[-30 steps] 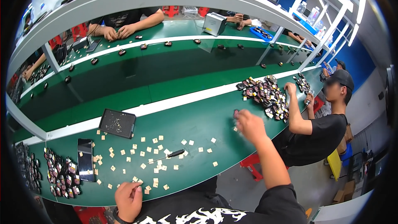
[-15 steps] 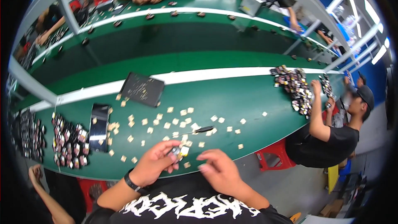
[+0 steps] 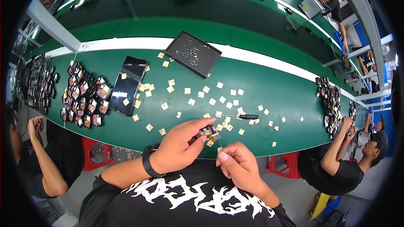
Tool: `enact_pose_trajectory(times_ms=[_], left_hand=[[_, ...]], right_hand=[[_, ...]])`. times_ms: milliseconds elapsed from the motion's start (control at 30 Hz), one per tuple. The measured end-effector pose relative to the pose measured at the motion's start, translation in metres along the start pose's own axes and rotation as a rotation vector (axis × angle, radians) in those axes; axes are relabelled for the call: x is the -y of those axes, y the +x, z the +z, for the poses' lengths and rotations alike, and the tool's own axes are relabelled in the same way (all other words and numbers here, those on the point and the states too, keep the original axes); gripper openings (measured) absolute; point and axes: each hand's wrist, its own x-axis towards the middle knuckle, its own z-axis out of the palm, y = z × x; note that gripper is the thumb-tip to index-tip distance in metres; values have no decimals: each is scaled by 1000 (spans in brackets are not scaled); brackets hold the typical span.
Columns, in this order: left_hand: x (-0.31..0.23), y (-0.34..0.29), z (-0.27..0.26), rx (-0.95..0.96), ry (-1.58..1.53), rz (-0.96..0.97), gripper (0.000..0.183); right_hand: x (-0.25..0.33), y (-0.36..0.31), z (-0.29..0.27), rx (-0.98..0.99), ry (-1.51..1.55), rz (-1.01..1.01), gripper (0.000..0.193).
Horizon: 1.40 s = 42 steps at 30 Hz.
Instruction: Assemble small electronic components by applying adhesive labels or sensors to plastic housings.
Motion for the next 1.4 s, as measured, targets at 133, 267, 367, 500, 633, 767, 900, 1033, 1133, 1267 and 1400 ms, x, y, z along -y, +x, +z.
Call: enact_pose_trajectory(times_ms=[133, 267, 367, 500, 633, 767, 900, 1033, 1133, 1267, 1400], left_hand=[[-2, -2, 1, -65, 150, 132, 48], [1, -3, 4, -116, 215, 264, 44], [1, -2, 7, -112, 231, 257, 40], [5, -3, 7, -117, 235, 270, 37], [7, -1, 4, -76, 209, 242, 36], [6, -2, 1, -14, 161, 122, 35], [10, -3, -1, 24, 16, 54, 35], [11, -5, -2, 47, -238, -160, 35], [9, -6, -2, 43, -340, -207, 36], [3, -6, 0, 57, -360, -212, 36], [9, -6, 3, 80, -214, -189, 36]], right_hand=[[9, 12, 7, -12, 121, 285, 16], [8, 19, 9, -33, 195, 315, 13], [4, 20, 6, -29, 301, 330, 12], [1, 19, 6, -42, 401, 354, 12], [-8, 17, 7, -105, 423, 294, 12], [-8, 16, 13, -172, 295, 294, 12], [-16, 12, 13, -194, -91, 124, 12], [-28, 10, 7, -207, -338, -136, 10], [-26, 8, 5, -294, -204, -153, 12], [-21, 15, 8, -262, -4, 1, 17], [-14, 18, 7, -251, -7, 113, 11]])
